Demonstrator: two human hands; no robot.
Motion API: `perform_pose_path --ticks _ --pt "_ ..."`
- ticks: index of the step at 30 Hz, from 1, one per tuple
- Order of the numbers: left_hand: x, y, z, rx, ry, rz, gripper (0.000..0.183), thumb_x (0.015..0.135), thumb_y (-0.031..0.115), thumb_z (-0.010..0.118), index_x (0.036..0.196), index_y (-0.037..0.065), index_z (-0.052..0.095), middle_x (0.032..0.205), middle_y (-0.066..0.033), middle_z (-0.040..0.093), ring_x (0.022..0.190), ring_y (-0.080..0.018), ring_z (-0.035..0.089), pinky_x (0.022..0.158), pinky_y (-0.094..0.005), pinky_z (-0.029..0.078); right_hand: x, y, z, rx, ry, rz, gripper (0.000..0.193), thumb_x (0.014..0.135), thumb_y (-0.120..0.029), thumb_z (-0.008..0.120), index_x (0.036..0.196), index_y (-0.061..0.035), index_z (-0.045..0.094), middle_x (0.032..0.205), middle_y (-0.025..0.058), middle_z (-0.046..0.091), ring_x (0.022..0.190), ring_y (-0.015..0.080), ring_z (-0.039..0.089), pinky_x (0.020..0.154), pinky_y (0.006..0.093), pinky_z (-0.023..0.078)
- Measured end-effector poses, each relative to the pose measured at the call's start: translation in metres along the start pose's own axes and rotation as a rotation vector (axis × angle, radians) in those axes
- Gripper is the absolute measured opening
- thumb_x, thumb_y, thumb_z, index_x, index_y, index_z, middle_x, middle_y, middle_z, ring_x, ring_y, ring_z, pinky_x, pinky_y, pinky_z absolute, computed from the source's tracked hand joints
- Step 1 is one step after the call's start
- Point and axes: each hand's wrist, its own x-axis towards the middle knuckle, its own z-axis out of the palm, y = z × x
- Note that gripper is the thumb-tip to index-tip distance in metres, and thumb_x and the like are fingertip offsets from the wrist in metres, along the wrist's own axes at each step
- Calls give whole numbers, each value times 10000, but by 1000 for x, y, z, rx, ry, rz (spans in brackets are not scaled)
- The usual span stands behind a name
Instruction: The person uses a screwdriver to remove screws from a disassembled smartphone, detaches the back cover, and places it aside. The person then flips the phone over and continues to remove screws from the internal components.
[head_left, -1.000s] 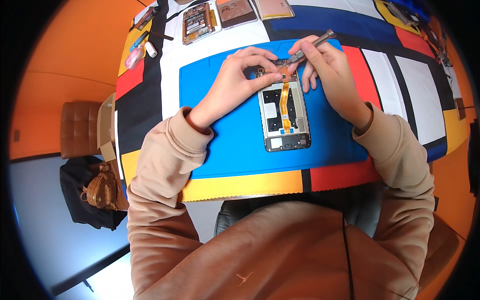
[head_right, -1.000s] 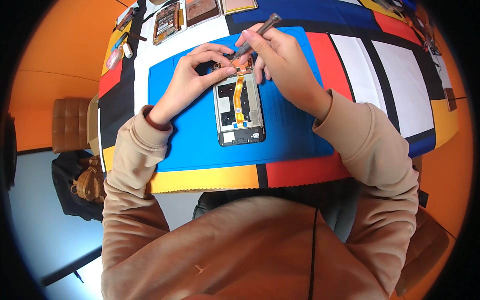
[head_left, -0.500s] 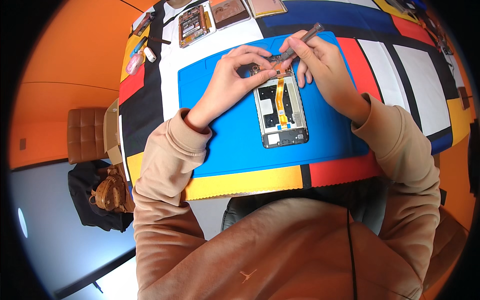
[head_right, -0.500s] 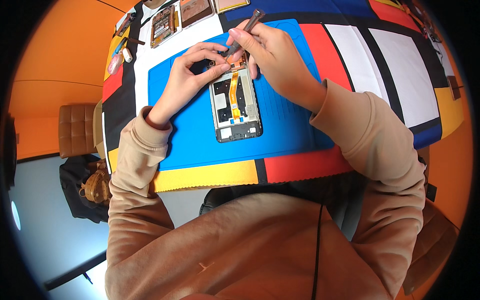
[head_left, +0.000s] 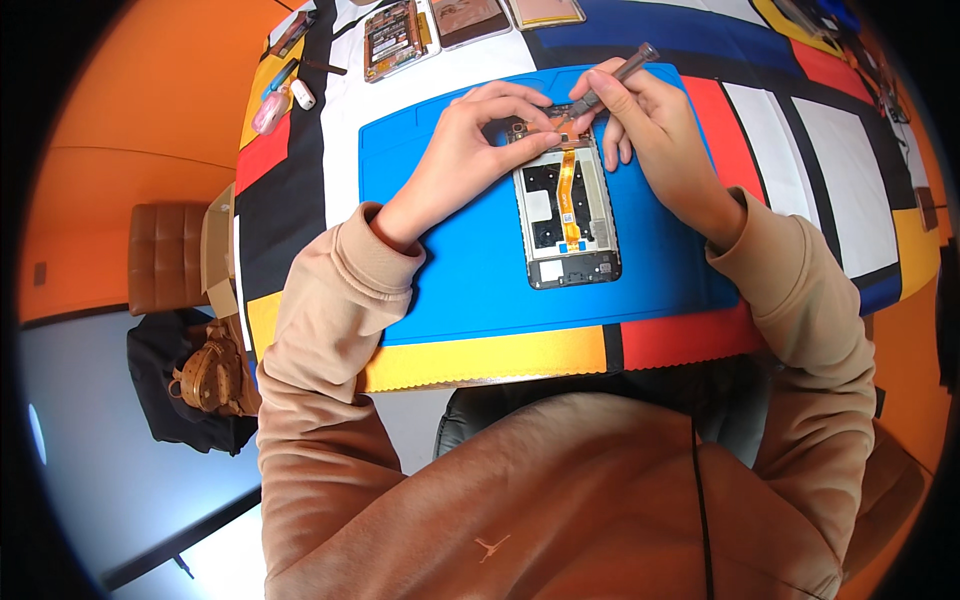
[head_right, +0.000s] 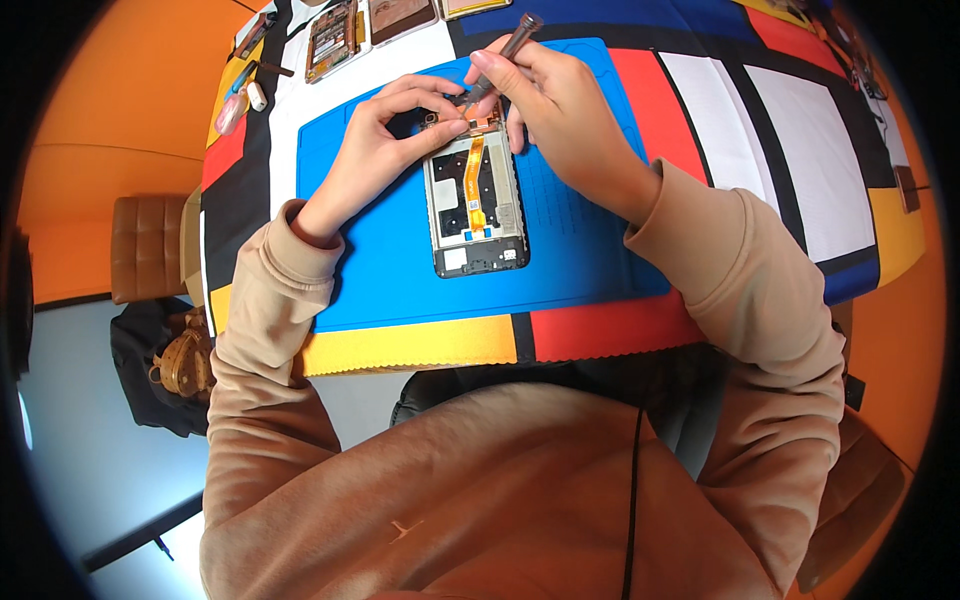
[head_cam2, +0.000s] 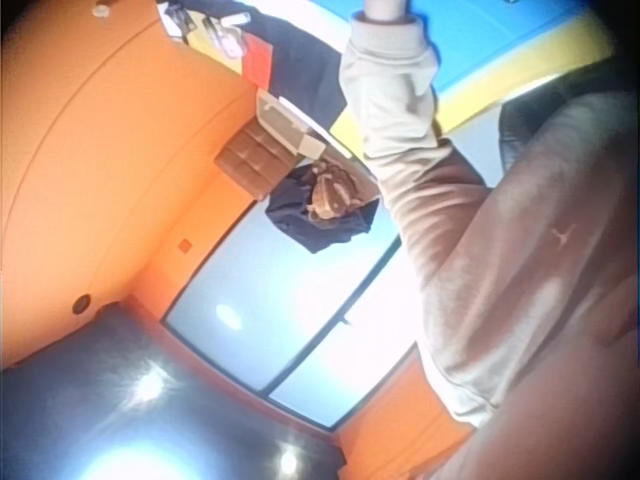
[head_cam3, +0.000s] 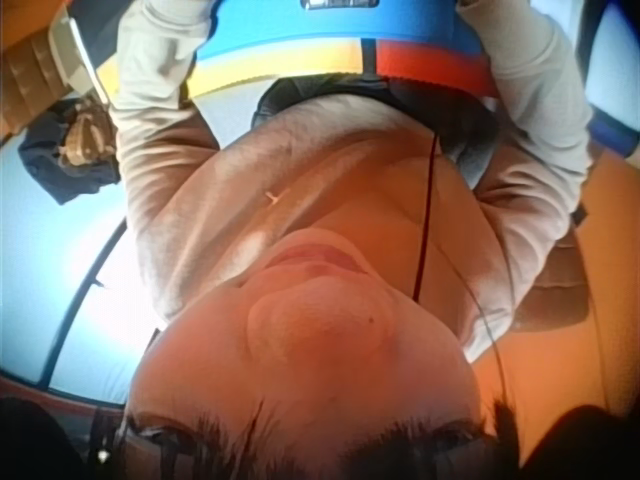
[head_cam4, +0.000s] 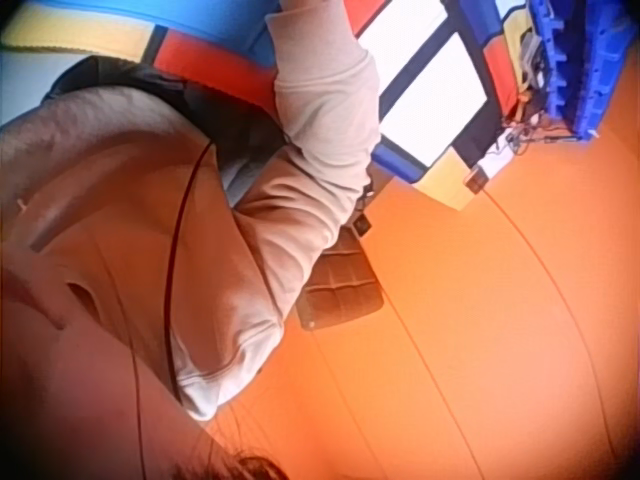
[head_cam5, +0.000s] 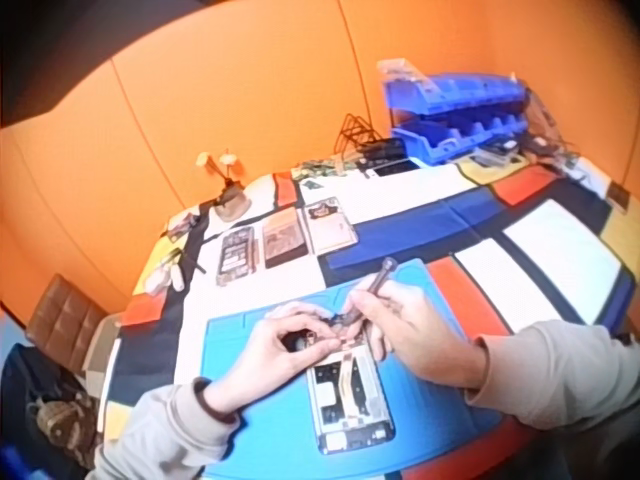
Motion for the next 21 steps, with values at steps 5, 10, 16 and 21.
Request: perform_pose_path --ticks 5,10,16,21 --pt "-1 0 0 -25 -3 -17 135 818 156 763 906 58 735 1131 -65 659 1040 -162 605 954 -300 434 0 0 -1 -8 -20 20 313 1039 -284 451 1064 -16 613 820 93 689 504 53 548 452 144 364" --pt "1 -2 0 -8 -8 17 169 822 164 761 941 50 727 1128 -73 657 1045 -166 604 957 -304 439 -2 3 -2 16 -16 -41 306 1044 -266 440 1063 -12 610 825 95 688 509 48 535 466 150 368" --pt "1 -5 0 0 -3 23 227 835 205 756 983 39 713 1110 -89 656 1049 -197 615 950 -320 467 -11 -21 6 -1 79 -158 239 1029 -210 467 1015 -21 612 731 46 612 512 43 511 468 177 373" --pt "1 -10 0 -64 5 98 205 813 136 730 988 33 699 1119 -104 649 1071 -219 612 999 -344 453 -38 -48 35 -95 -246 33 221 1029 -177 463 944 -23 597 718 42 582 557 67 520 528 210 402"
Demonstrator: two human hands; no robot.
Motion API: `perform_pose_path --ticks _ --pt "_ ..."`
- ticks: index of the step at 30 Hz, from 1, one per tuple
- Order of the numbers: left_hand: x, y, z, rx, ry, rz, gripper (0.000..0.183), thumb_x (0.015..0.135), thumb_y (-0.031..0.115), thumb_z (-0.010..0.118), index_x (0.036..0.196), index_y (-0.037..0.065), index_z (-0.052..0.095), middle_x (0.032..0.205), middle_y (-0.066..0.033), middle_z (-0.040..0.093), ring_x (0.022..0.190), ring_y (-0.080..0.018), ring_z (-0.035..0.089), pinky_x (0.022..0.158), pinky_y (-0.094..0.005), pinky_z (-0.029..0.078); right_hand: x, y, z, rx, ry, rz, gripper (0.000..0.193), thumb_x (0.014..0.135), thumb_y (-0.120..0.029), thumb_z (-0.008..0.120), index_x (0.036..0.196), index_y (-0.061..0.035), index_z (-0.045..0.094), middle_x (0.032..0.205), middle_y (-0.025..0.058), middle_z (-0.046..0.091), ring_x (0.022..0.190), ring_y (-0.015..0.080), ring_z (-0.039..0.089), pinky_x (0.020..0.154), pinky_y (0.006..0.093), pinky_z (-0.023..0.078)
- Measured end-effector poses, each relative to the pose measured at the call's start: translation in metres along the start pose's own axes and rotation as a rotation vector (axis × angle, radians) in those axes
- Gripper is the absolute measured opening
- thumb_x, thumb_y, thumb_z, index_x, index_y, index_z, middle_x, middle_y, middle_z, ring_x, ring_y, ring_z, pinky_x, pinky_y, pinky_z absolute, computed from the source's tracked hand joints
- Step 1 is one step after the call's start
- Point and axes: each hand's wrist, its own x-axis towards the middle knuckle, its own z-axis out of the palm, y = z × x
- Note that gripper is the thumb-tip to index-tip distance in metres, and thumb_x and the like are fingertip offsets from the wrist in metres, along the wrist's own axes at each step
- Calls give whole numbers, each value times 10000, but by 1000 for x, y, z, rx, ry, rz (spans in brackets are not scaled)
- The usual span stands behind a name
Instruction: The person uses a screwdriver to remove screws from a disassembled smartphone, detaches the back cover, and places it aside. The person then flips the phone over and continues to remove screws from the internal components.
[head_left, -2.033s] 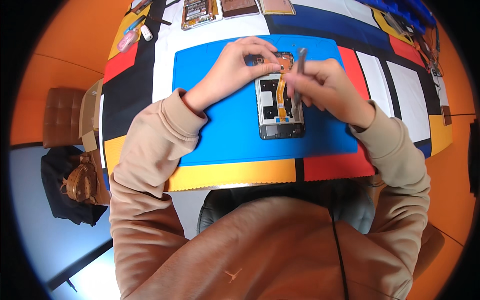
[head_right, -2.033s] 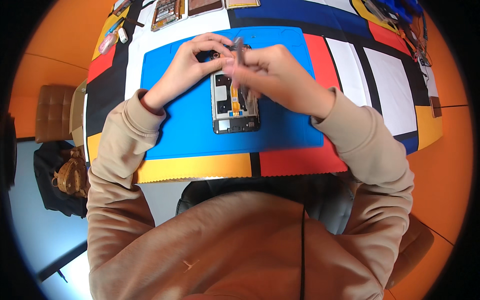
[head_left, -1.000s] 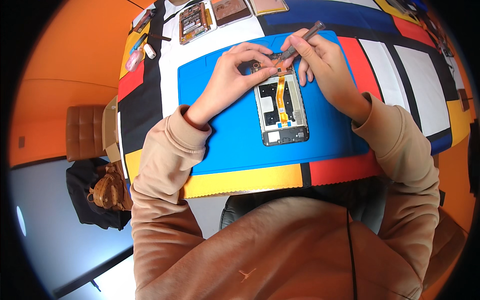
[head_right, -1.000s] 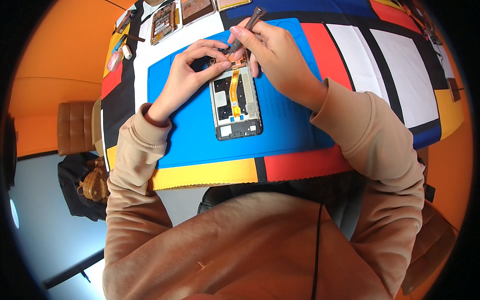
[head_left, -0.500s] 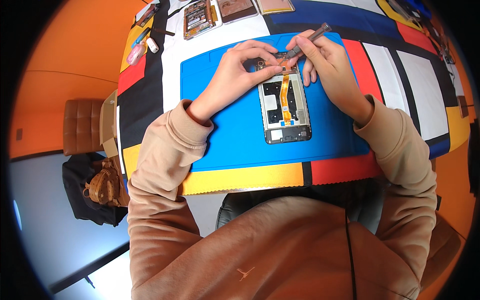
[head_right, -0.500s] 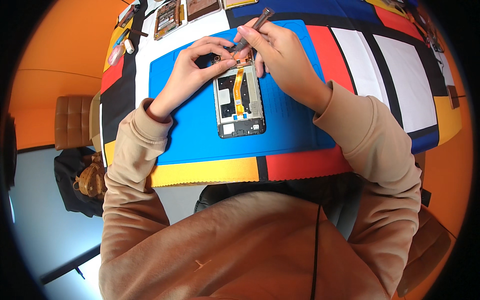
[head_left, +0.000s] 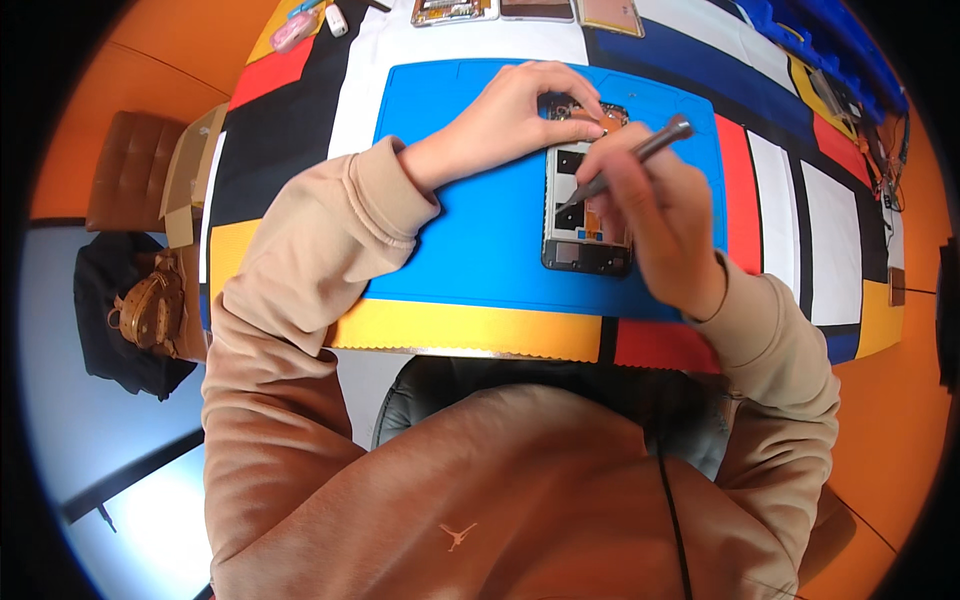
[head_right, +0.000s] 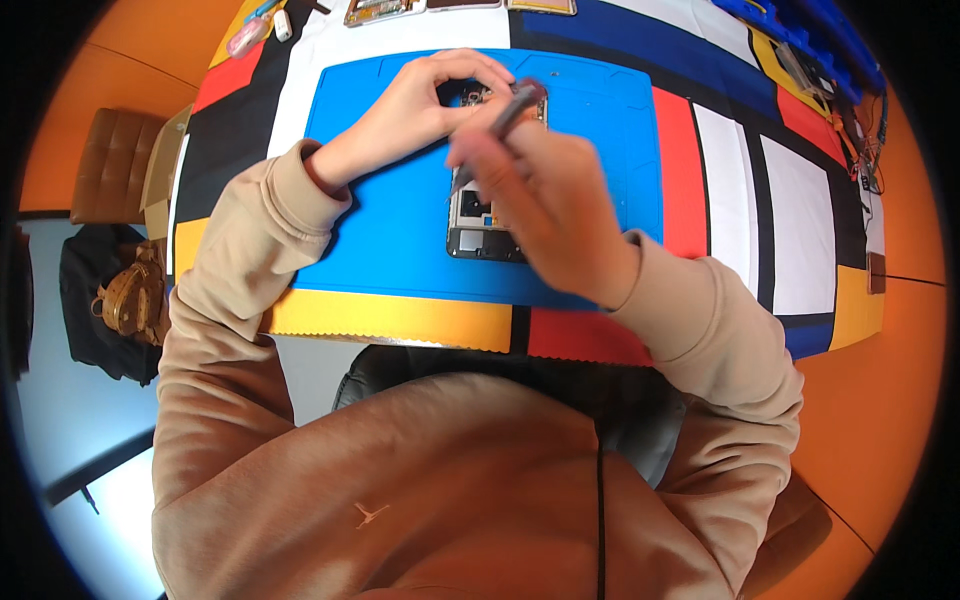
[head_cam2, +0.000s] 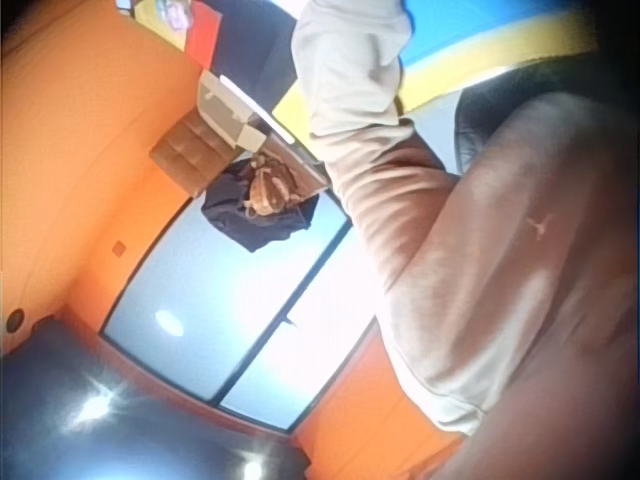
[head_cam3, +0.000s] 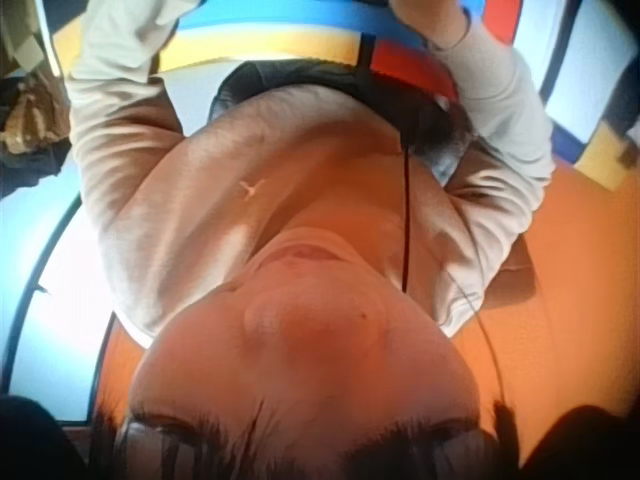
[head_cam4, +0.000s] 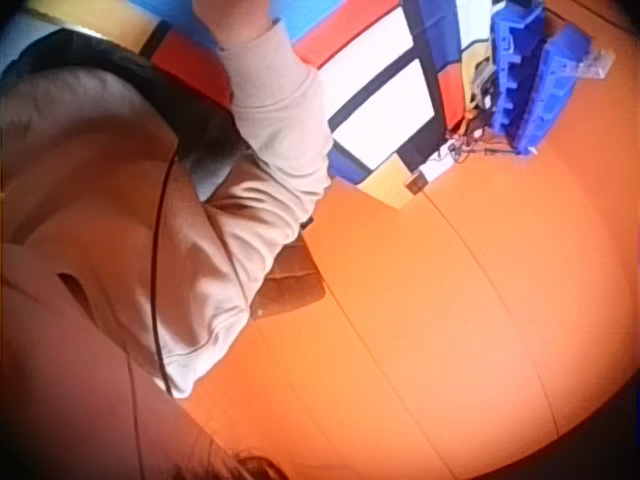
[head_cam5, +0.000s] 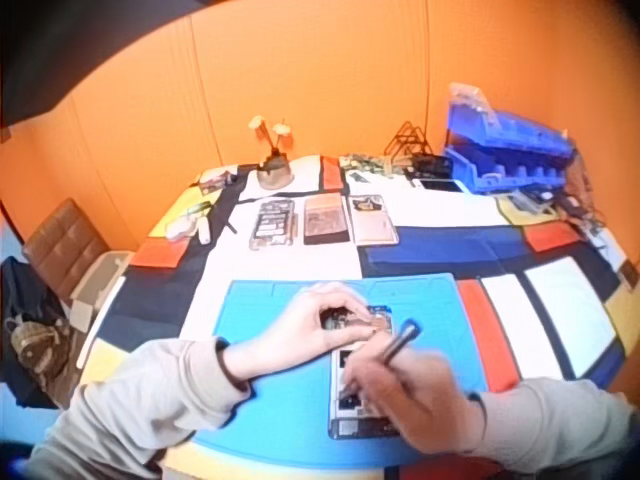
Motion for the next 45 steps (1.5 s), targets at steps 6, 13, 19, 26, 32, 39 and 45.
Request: perform_pose_path --ticks 6,13,19,26,32,39,45 --pt "-3 -10 2 82 -12 45 222 875 217 700 1016 47 693 1133 -102 649 1062 -234 614 986 -354 465 1 6 18 -64 13 -133 217 1027 -157 465 898 -18 571 751 50 563 600 89 505 560 234 405" --pt "-1 -9 8 -93 91 26 180 807 193 753 881 34 709 931 -108 683 871 -233 652 799 -328 514 2 11 19 -108 -27 -126 205 1027 -147 469 906 -16 572 754 50 578 605 110 534 555 231 417" --pt "-2 0 4 -176 81 -1 152 800 140 745 852 10 684 843 -113 684 809 -226 659 747 -319 510 4 9 21 -141 -35 -124 185 1018 -133 488 915 -8 578 760 49 593 607 117 550 556 243 436" --pt "-1 0 5 -192 73 -2 161 805 137 739 865 -3 686 853 -119 688 826 -216 665 754 -311 513 0 9 22 -129 -67 -81 125 975 -87 558 912 15 594 716 64 605 540 146 591 491 285 450" --pt "-1 1 4 -181 71 0 161 806 141 740 862 0 690 860 -121 690 835 -227 669 769 -318 516 5 17 22 -233 -126 -335 127 920 -43 608 829 29 556 744 101 617 532 261 569 485 306 437" --pt "-1 -1 5 -123 75 38 163 803 139 744 869 -2 694 856 -120 693 831 -218 671 764 -315 516 3 7 19 -259 -268 -179 84 939 -76 588 884 -18 564 750 95 588 591 259 574 544 323 451" --pt "1 -9 8 -227 56 40 154 805 123 742 877 -3 692 862 -108 693 823 -188 662 766 -310 520 16 -8 16 -475 -219 -328 96 917 -51 615 1007 -27 589 765 61 569 623 167 558 580 271 443"
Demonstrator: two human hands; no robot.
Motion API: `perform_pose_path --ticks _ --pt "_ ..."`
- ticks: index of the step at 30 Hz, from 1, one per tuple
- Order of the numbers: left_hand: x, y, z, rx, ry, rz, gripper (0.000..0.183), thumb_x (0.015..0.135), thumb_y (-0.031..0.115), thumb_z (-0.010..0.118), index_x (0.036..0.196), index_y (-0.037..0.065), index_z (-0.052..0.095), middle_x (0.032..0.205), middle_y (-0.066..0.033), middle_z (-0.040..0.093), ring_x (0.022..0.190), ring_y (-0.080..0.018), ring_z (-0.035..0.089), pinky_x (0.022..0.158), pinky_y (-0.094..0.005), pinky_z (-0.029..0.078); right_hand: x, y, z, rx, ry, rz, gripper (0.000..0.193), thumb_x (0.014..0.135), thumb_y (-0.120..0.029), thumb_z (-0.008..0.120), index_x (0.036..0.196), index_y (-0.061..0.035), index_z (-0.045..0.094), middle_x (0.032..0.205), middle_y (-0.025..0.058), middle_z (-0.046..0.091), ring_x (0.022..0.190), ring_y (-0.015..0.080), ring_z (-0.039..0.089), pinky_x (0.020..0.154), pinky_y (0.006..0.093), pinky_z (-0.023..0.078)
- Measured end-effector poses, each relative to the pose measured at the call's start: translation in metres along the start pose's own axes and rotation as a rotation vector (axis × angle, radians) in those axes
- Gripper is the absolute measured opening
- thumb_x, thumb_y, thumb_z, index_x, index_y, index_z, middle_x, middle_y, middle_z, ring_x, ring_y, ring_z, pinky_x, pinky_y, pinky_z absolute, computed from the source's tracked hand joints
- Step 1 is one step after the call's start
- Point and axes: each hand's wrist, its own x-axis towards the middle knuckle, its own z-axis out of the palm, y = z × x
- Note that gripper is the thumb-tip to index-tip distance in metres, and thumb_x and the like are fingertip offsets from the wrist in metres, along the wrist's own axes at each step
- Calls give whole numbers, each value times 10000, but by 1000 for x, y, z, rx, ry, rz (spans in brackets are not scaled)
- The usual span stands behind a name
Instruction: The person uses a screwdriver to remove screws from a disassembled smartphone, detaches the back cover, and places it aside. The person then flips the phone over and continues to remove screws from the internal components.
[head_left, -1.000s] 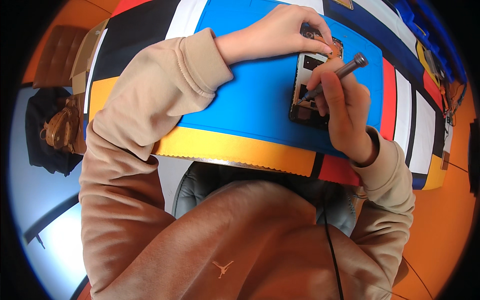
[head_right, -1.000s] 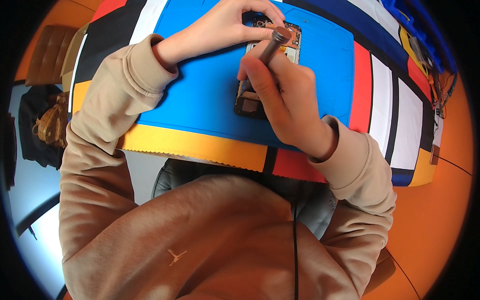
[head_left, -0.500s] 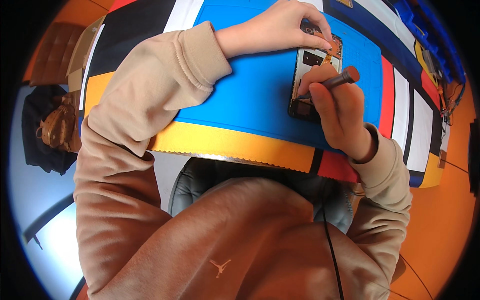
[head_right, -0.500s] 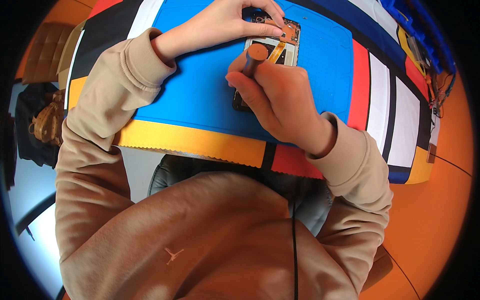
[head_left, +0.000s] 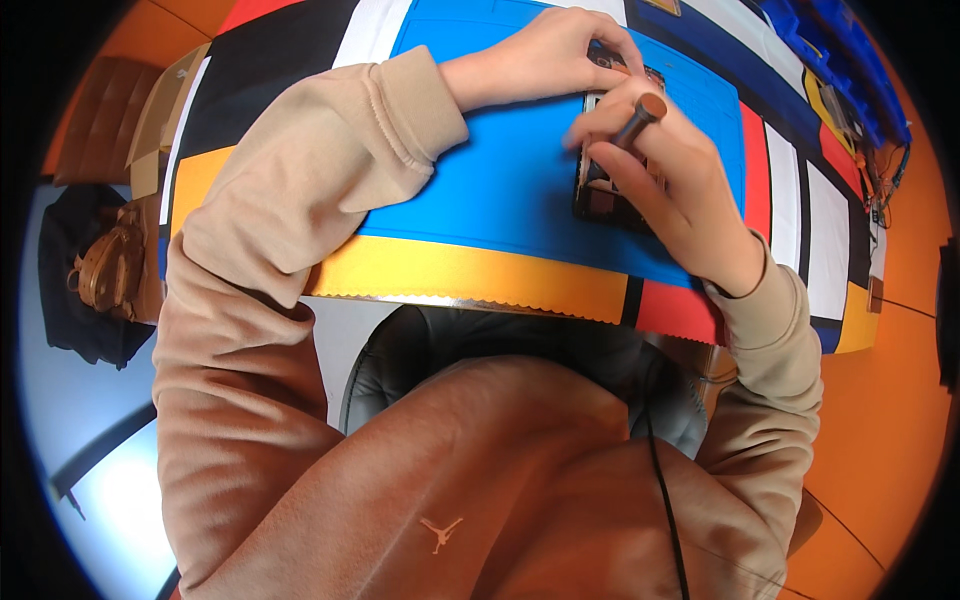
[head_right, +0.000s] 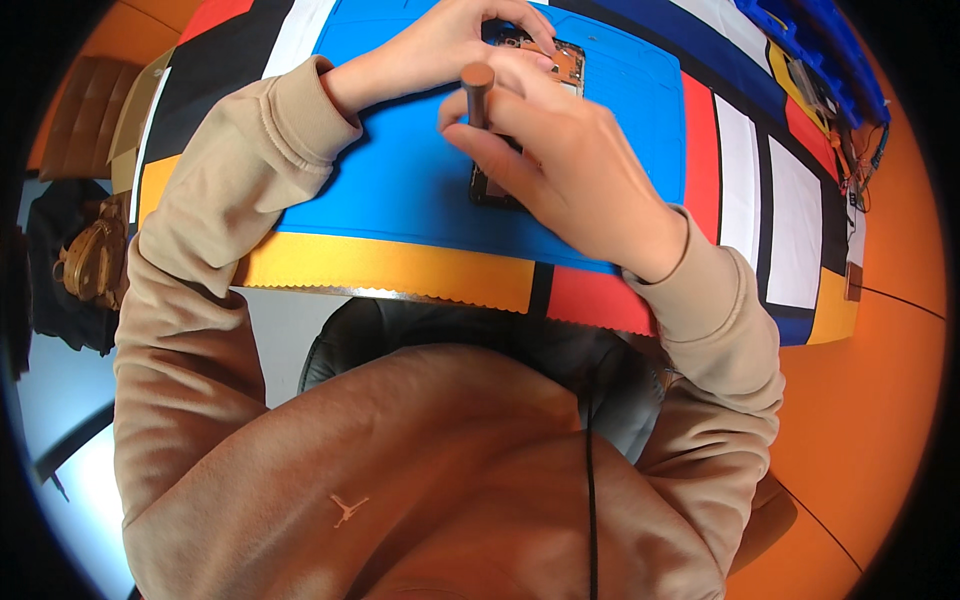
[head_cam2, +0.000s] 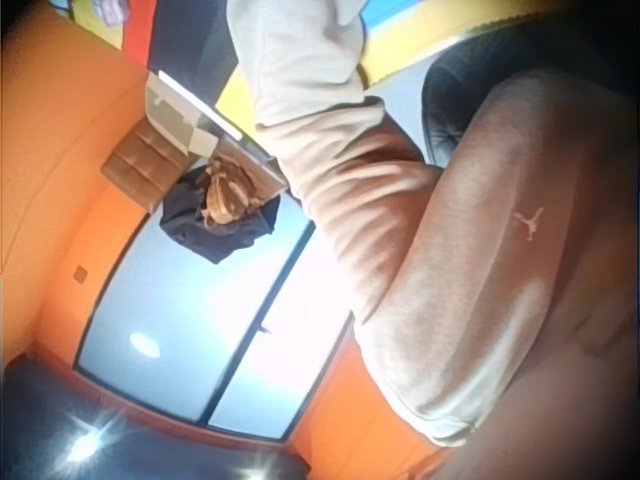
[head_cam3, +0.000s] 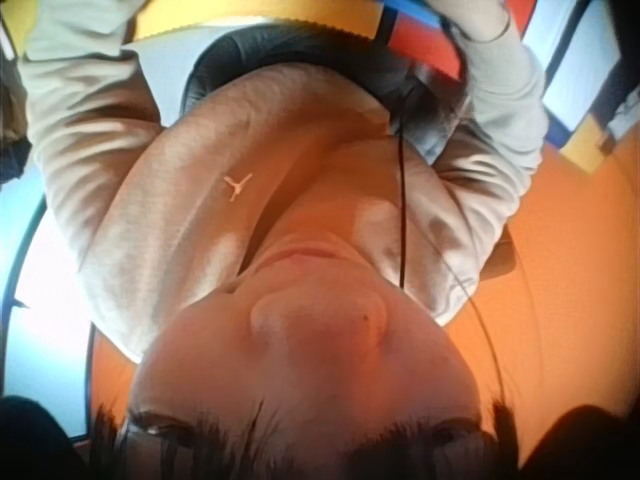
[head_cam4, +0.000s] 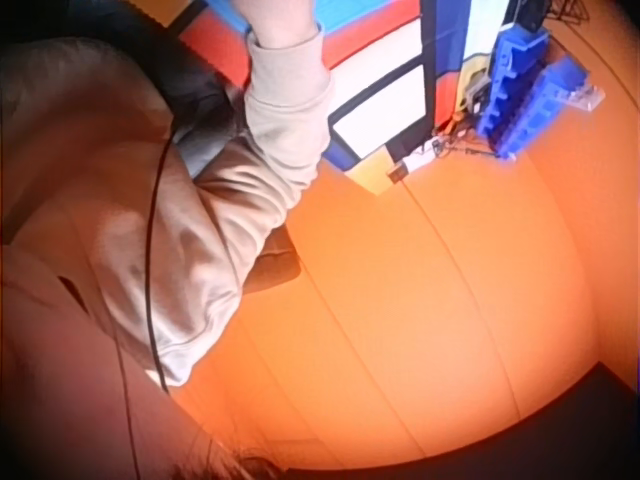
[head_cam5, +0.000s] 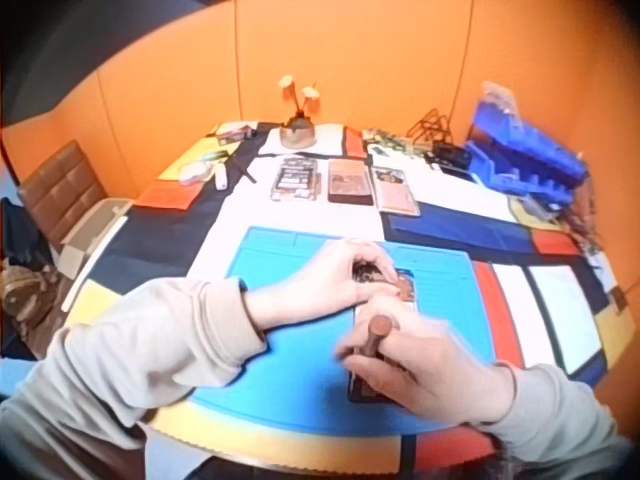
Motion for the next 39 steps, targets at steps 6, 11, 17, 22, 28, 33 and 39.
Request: perform_pose_path --ticks 6,11,17,22,28,33,39 --pt "-1 -6 2 -34 6 -95 157 823 111 727 904 -14 678 833 -89 680 800 -131 630 742 -286 516 5 -11 -10 46 70 87 286 796 28 732 1047 -36 610 809 9 576 657 71 544 578 194 435" --pt "0 -8 3 -73 -4 -65 122 813 76 713 890 -9 673 811 -74 675 793 -106 617 726 -274 511 20 -24 -30 -162 -119 1 233 769 -2 765 928 -18 596 805 32 599 681 117 598 599 238 491" --pt "0 -5 2 -164 -35 -123 84 823 36 683 894 -8 673 831 -56 674 793 -108 621 730 -268 510 32 -35 -49 -337 -386 -70 226 747 31 708 931 -48 602 950 63 604 709 236 626 614 299 494" --pt "-1 0 2 -244 -30 -84 72 813 22 672 880 -4 679 845 -66 681 797 -119 627 737 -273 509 36 -48 -51 -653 -533 -16 123 808 -16 645 913 -61 600 974 59 601 675 239 624 590 337 486" --pt "-1 2 -2 -28 -14 -97 80 799 51 678 857 -5 678 886 -82 698 853 -130 645 778 -271 511 39 -43 -51 -807 -571 -74 118 820 -60 659 902 -65 574 956 57 571 670 240 625 570 331 484" --pt "-1 1 -3 -92 -43 -62 73 799 49 660 844 -6 673 881 -71 695 850 -122 639 759 -271 511 37 -42 -48 -715 -548 -92 198 799 -132 708 916 -70 561 1003 54 544 675 242 617 573 338 481" --pt "-1 4 -4 -125 -62 -97 84 828 76 679 862 -1 679 883 -66 698 831 -108 633 744 -269 515 40 -50 -45 -821 -560 -96 169 807 -105 690 923 -71 572 1009 52 541 697 258 620 587 341 498"
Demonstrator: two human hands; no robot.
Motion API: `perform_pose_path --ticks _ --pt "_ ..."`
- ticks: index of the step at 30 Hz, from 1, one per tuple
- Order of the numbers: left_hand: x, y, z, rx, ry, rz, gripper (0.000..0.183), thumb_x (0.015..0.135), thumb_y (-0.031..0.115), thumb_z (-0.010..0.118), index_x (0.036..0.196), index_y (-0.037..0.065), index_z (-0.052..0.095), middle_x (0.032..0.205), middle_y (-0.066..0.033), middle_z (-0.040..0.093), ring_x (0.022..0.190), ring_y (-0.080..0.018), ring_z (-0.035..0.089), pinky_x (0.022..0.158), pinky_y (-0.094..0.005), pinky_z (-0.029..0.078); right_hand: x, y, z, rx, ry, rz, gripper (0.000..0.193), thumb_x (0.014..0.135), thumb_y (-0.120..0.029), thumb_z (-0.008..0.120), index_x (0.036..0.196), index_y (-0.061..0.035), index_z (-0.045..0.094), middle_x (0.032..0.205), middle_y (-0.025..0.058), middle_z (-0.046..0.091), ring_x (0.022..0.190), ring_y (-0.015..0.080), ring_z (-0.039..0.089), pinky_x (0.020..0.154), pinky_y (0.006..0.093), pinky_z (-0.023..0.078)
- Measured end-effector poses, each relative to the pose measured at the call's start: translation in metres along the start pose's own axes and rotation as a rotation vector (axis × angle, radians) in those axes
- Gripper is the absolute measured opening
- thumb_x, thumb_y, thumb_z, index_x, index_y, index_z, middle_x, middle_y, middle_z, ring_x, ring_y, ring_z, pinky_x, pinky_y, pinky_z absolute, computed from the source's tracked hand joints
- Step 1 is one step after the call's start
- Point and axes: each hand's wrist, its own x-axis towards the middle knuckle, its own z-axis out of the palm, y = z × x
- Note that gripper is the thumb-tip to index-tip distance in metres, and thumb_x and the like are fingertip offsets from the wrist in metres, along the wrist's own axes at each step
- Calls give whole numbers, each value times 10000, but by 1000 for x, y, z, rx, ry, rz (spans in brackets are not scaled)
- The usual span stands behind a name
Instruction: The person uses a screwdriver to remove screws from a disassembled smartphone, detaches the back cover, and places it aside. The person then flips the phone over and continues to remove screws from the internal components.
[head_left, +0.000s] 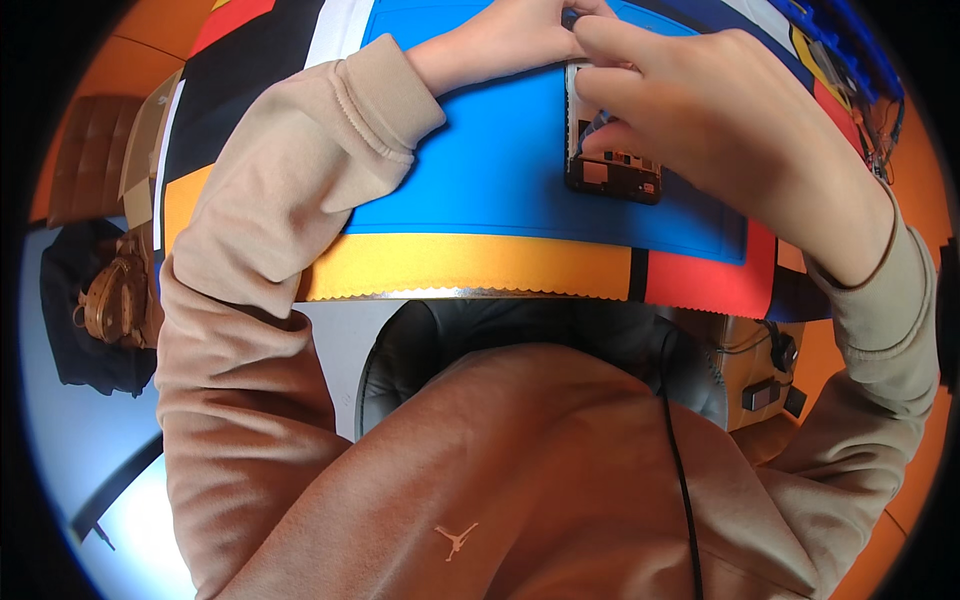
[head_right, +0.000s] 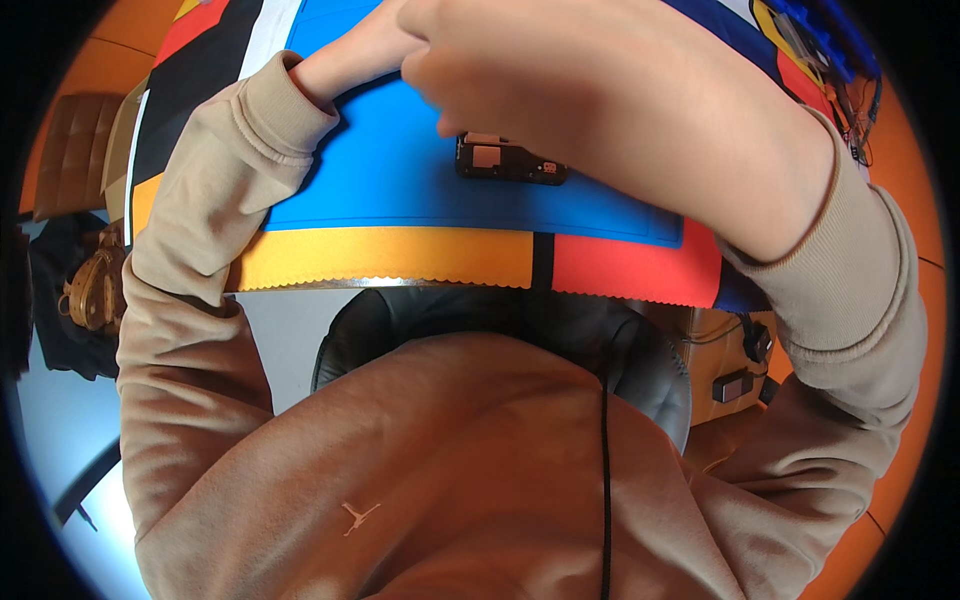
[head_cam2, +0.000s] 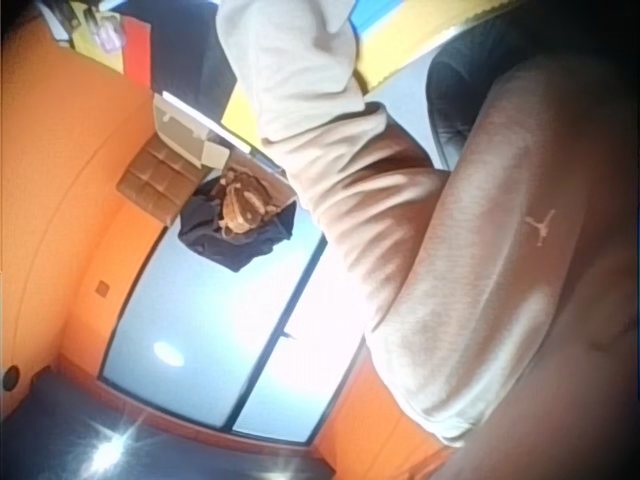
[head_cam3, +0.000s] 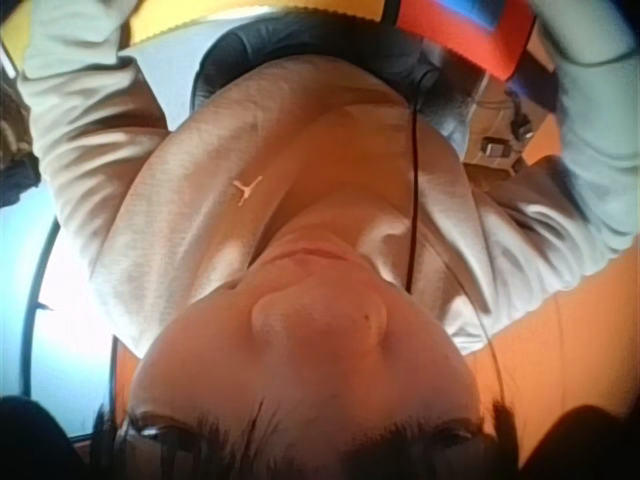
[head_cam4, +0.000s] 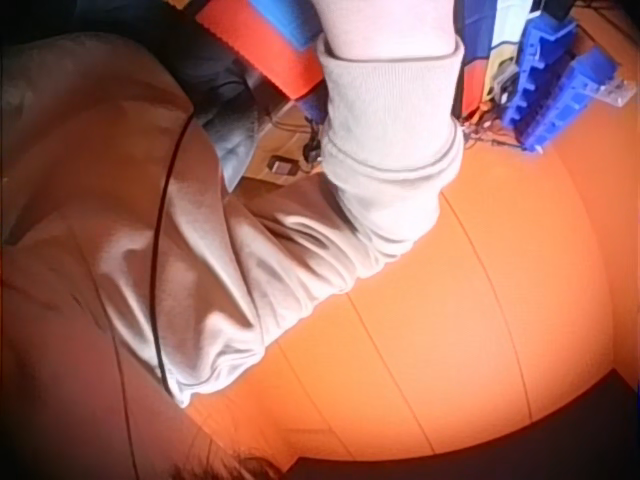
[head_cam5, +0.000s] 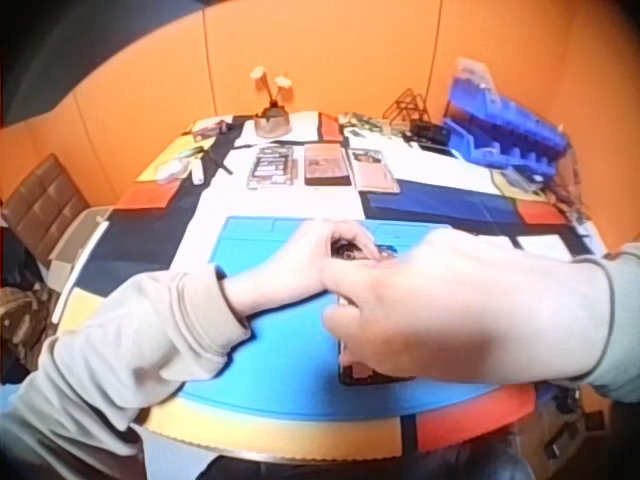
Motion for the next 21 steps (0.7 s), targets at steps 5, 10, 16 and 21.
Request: perform_pose_path --ticks 5,10,16,21 --pt "0 2 3 25 22 -54 95 845 82 688 880 -6 683 894 -74 704 834 -109 636 758 -268 516 -3 -5 2 118 34 14 155 809 -120 694 902 -69 581 1057 43 554 713 260 627 602 336 509" --pt "-1 1 2 3 22 29 82 812 35 666 881 -7 684 917 -93 713 861 -125 652 772 -280 522 -5 3 5 69 -23 49 164 827 -124 690 918 -58 570 1055 49 556 715 263 627 601 335 505" --pt "0 3 1 69 36 -26 90 794 18 649 876 -2 682 899 -90 709 854 -136 654 776 -281 521 -6 6 12 93 55 28 203 827 -157 703 909 -48 553 1032 47 547 705 265 604 583 349 487" --pt "-1 6 2 1 26 -80 85 808 50 674 874 -2 680 891 -89 706 857 -133 651 775 -277 518 -7 4 13 262 122 34 201 825 -174 701 891 -68 544 1004 41 537 704 258 598 586 352 487"
